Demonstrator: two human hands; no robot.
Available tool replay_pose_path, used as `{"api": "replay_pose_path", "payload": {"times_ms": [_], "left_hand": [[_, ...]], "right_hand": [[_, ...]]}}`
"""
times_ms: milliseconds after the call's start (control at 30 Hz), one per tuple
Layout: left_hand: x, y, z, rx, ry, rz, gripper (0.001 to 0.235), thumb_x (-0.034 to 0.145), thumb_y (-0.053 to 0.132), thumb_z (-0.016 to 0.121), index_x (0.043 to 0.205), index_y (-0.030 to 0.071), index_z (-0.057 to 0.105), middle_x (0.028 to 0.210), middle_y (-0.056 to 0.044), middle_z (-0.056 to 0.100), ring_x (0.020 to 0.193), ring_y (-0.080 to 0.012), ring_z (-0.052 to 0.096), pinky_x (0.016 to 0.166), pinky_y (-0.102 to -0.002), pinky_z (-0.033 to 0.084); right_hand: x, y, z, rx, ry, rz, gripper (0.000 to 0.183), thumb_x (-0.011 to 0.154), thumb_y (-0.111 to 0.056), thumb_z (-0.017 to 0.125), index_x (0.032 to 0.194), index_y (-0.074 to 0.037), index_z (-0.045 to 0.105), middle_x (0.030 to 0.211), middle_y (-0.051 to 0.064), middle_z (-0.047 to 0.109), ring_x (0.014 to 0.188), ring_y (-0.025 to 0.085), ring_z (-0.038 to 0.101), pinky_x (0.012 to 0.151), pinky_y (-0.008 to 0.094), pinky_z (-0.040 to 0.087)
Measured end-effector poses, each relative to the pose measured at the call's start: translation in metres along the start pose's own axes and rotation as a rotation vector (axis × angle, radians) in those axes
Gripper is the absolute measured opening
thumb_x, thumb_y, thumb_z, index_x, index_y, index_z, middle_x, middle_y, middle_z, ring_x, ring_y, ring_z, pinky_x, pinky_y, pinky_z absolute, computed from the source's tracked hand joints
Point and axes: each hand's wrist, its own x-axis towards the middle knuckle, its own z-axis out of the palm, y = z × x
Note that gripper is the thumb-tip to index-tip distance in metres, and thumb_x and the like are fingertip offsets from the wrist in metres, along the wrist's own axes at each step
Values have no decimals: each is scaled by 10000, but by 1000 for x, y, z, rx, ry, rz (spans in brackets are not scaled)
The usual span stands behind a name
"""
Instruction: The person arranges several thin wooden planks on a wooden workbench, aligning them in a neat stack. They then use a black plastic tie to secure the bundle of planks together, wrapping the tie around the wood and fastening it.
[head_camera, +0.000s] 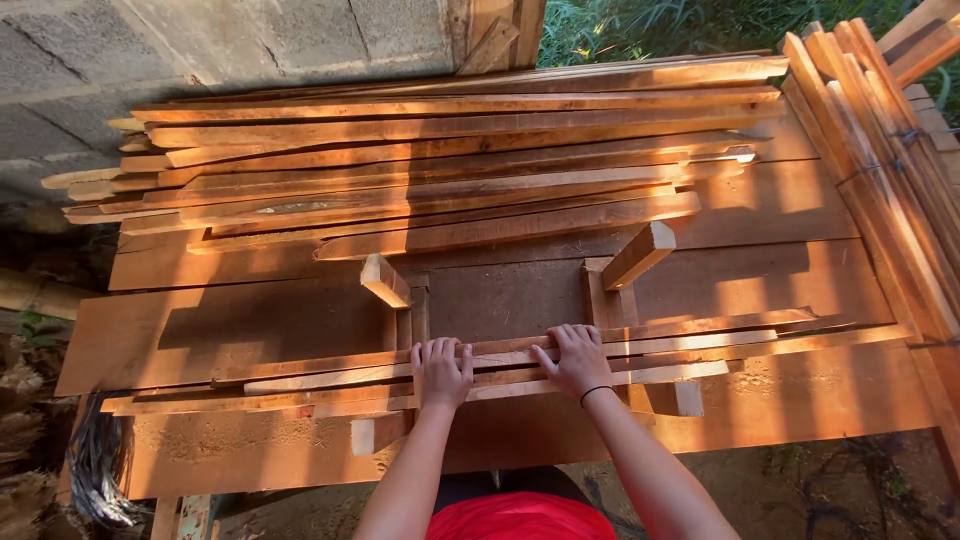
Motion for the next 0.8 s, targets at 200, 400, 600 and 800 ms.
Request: {"api": "replay_pose_path", "payload": {"times_ms": [200, 400, 600, 800], "left_hand": [[-1, -1, -1, 34, 40, 32, 402, 993, 445, 507, 1071, 97, 694, 1162, -74, 690, 1201, -275, 561, 1167, -481, 285], [3, 6, -7, 4, -59, -30, 362, 976, 429, 524, 1043, 113, 688, 1120, -67, 681, 1199, -256, 557, 1166, -494, 259], [-19, -30, 12, -400, 328, 199, 317, 1065, 307, 504, 966, 60, 674, 1016, -103, 708, 1023, -277, 646, 978, -432, 479], [-123, -61, 87, -1438, -184, -631, 552, 1081, 464, 346, 959, 21, 651, 821, -119, 697, 814, -254, 691, 720, -402, 553]], "right_hand": [[-1, 0, 2, -52, -2, -13, 404, 902, -496, 657, 1038, -117, 690, 1017, 60, 681, 1077, 256, 603, 1055, 416, 373], [2, 4, 3, -26, -34, -16, 434, 904, -503, 654, 1079, -107, 687, 1044, 62, 680, 1091, 251, 600, 1055, 416, 372], [-6, 3, -6, -4, -22, -188, 523, 910, -548, 650, 1214, -123, 638, 1229, 70, 642, 1232, 277, 553, 1147, 443, 334], [-2, -3, -22, -45, -211, -376, 1041, 734, -750, 725, 1481, -96, 413, 1438, 120, 473, 1361, 323, 407, 1172, 529, 225]]}}
